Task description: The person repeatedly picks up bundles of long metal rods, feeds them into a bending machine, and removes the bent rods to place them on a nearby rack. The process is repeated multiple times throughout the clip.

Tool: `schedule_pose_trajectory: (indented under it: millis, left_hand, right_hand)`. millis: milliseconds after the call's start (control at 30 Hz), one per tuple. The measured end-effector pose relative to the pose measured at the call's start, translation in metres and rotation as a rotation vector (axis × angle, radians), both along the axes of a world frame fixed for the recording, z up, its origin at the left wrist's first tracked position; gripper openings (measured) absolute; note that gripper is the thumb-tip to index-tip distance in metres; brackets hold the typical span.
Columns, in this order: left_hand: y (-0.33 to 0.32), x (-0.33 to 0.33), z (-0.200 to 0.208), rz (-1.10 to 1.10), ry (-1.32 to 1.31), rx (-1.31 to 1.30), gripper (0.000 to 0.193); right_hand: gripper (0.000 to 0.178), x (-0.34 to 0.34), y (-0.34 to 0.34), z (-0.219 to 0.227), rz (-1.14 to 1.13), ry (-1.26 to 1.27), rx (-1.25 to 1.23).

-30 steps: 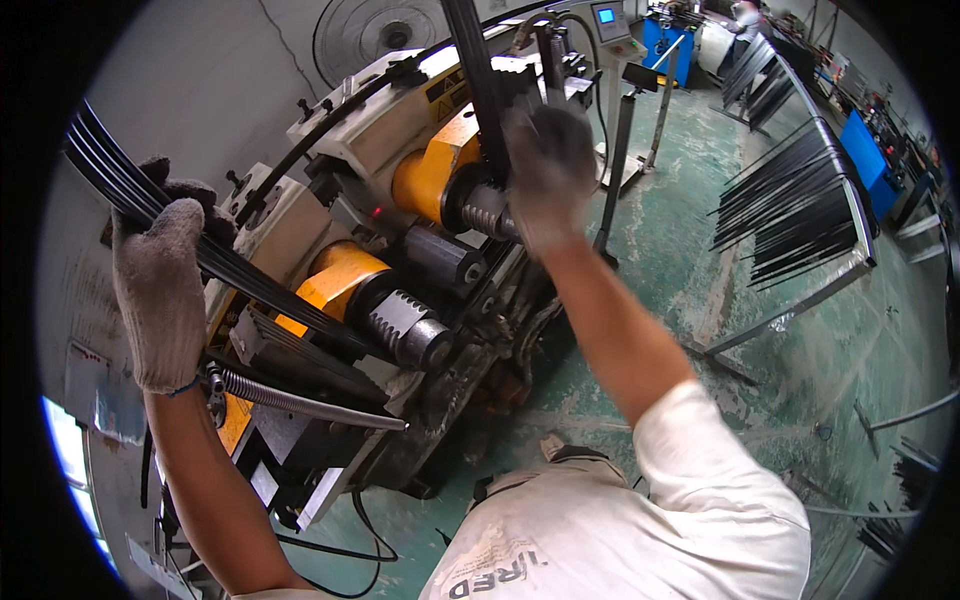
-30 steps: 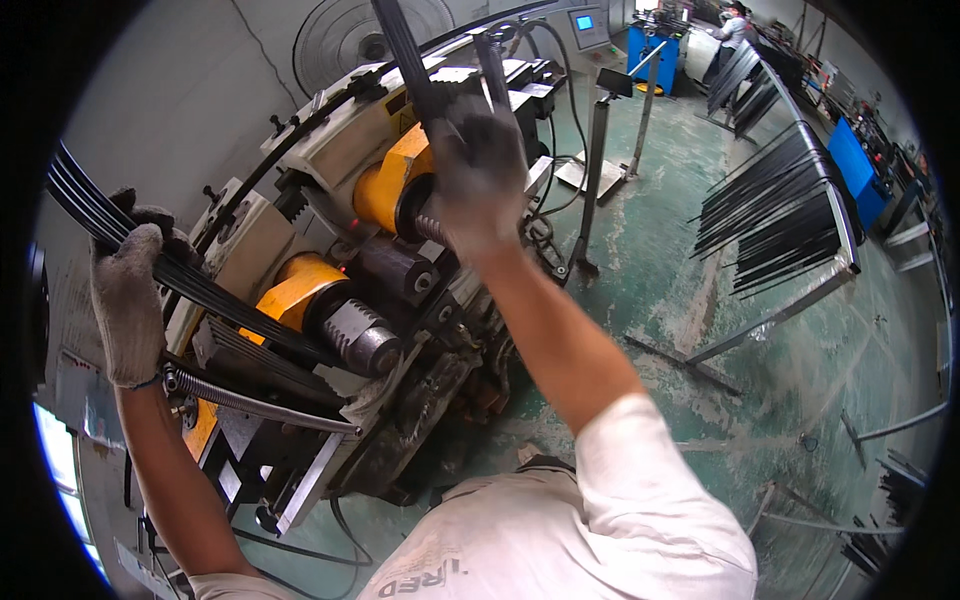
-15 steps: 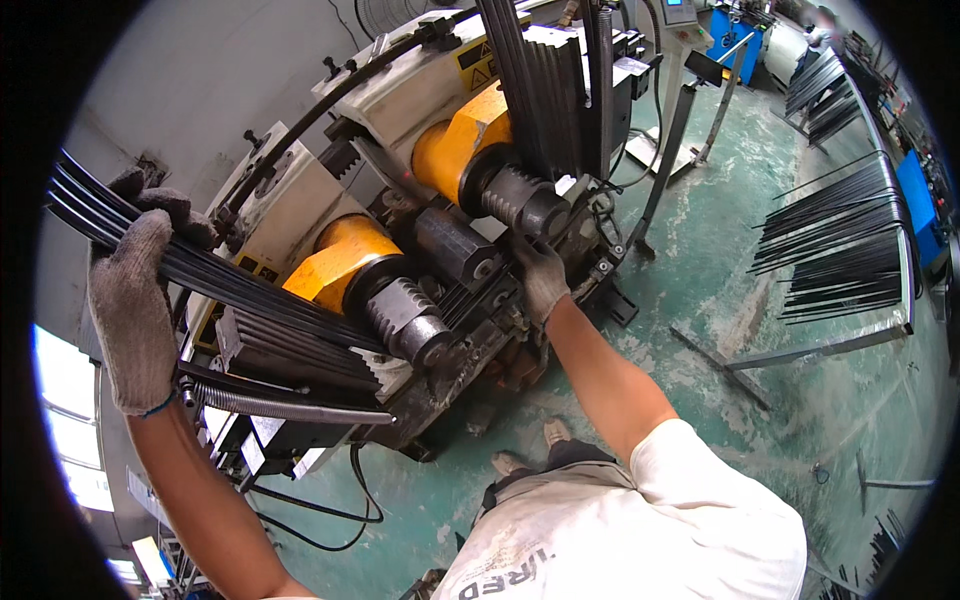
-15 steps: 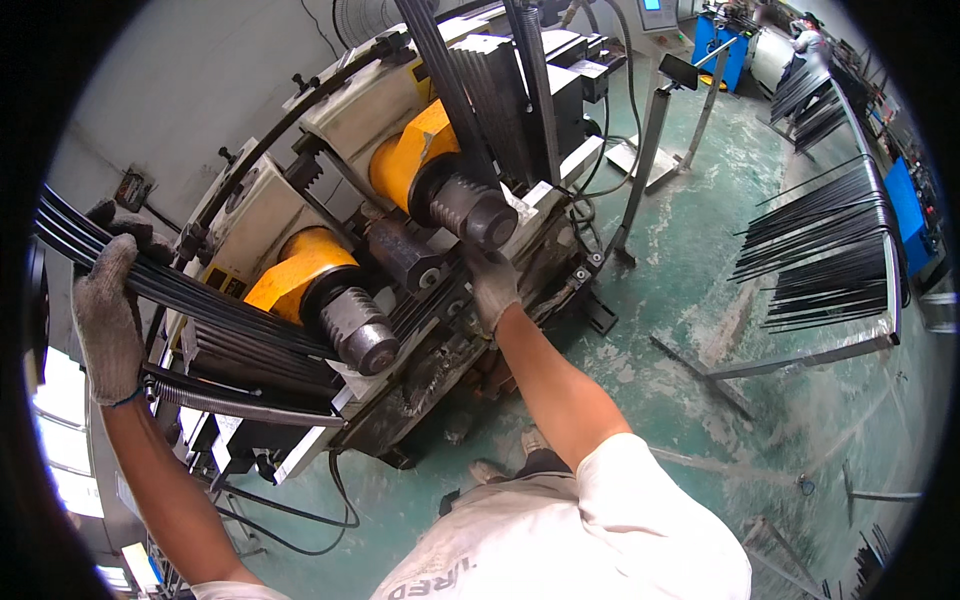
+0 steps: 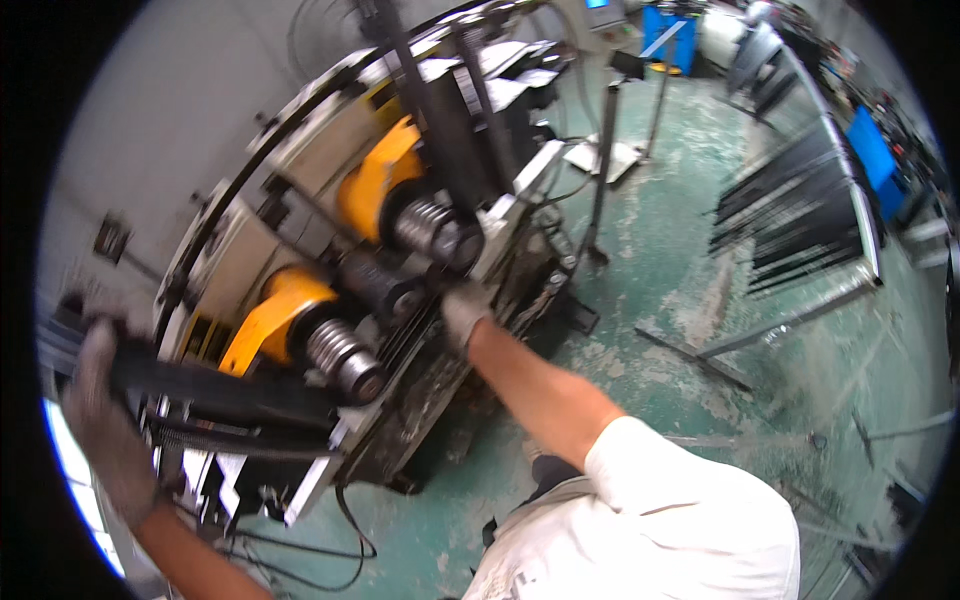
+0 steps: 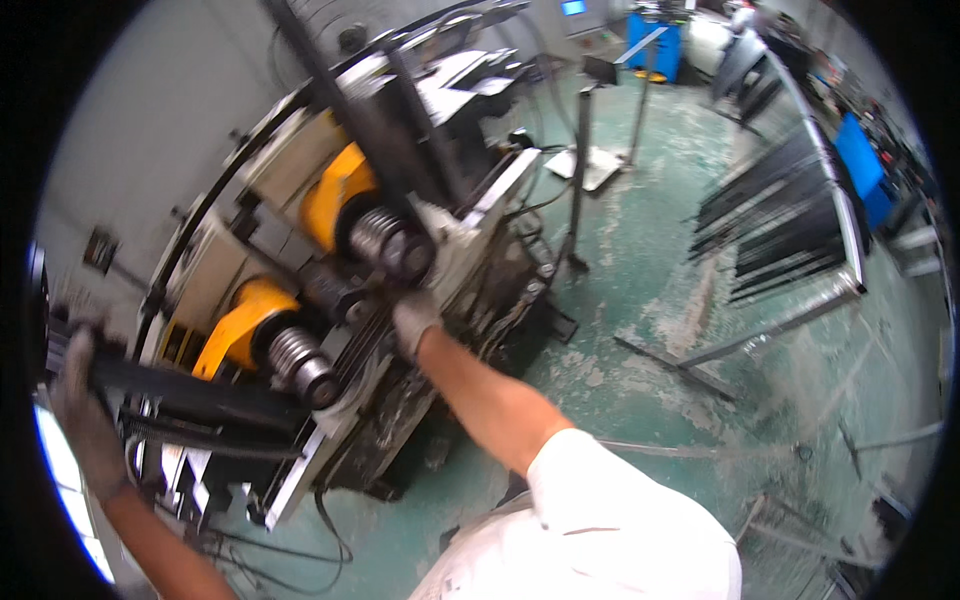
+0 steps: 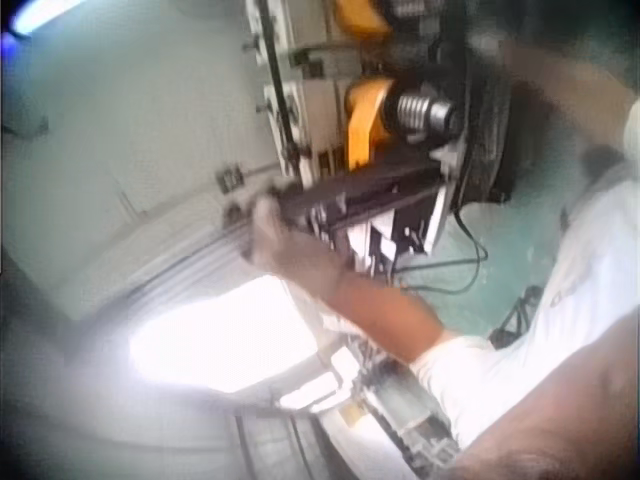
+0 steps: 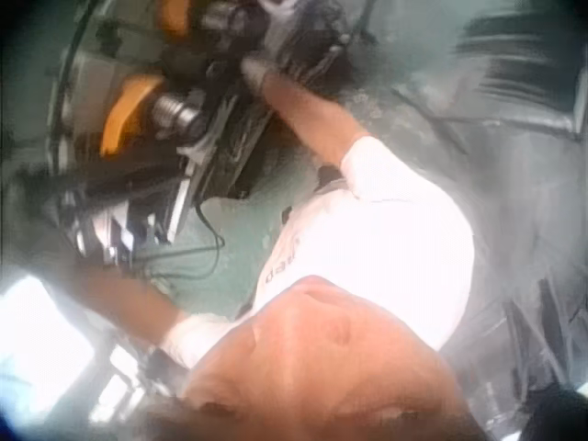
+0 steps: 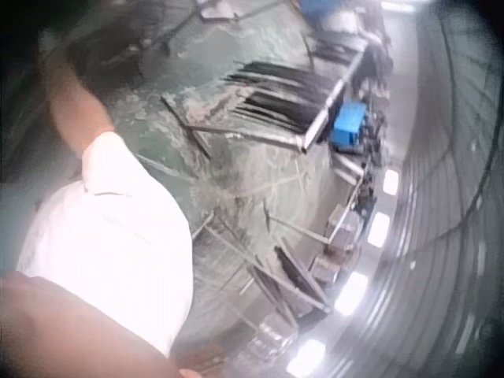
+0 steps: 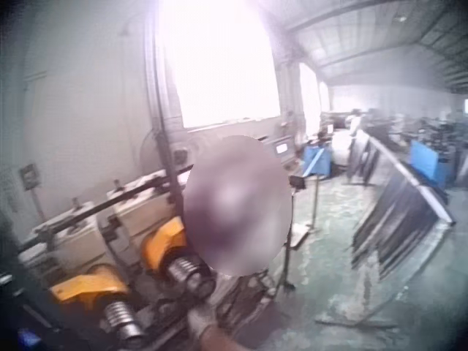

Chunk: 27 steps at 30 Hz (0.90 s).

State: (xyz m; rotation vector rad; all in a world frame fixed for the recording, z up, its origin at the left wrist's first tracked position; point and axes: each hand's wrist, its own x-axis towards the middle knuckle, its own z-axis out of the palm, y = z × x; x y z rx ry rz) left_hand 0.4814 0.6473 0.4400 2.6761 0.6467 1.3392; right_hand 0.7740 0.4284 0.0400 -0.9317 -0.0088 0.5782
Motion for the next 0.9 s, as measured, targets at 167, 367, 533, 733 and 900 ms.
schedule_pose_trajectory:
  millis: [167, 367, 533, 733, 900]
  left_hand:
    - [-0.055, -0.032, -0.070, -0.056, -0.314, -0.188, 0.047]
    - [-0.172, -0.092, -0.197, -0.204, -0.687, -0.674, 0.049]
    - [-0.291, -0.114, -0.328, -0.408, -0.603, -1.681, 0.050]
    - [-0.528, -0.038, -0.517, -0.211, -0.470, -2.625, 0.034]
    - [-0.626, 0.047, -0.489, -0.203, -0.012, -2.907, 0.039]
  right_hand:
    - [0.047, -0.045, -0.094, -0.045, -0.350, -0.188, -0.092]
    - [0.032, -0.069, -0.392, -0.035, -0.569, -0.162, -0.621]
    - [0.031, -0.084, -0.626, 0.034, -0.958, -0.277, -1.077]
    - [0.038, -0.026, -0.870, 0.109, -1.237, -0.562, -1.560]
    - [0.045, 0.099, -1.005, 0.135, -1.147, -0.557, -1.621]
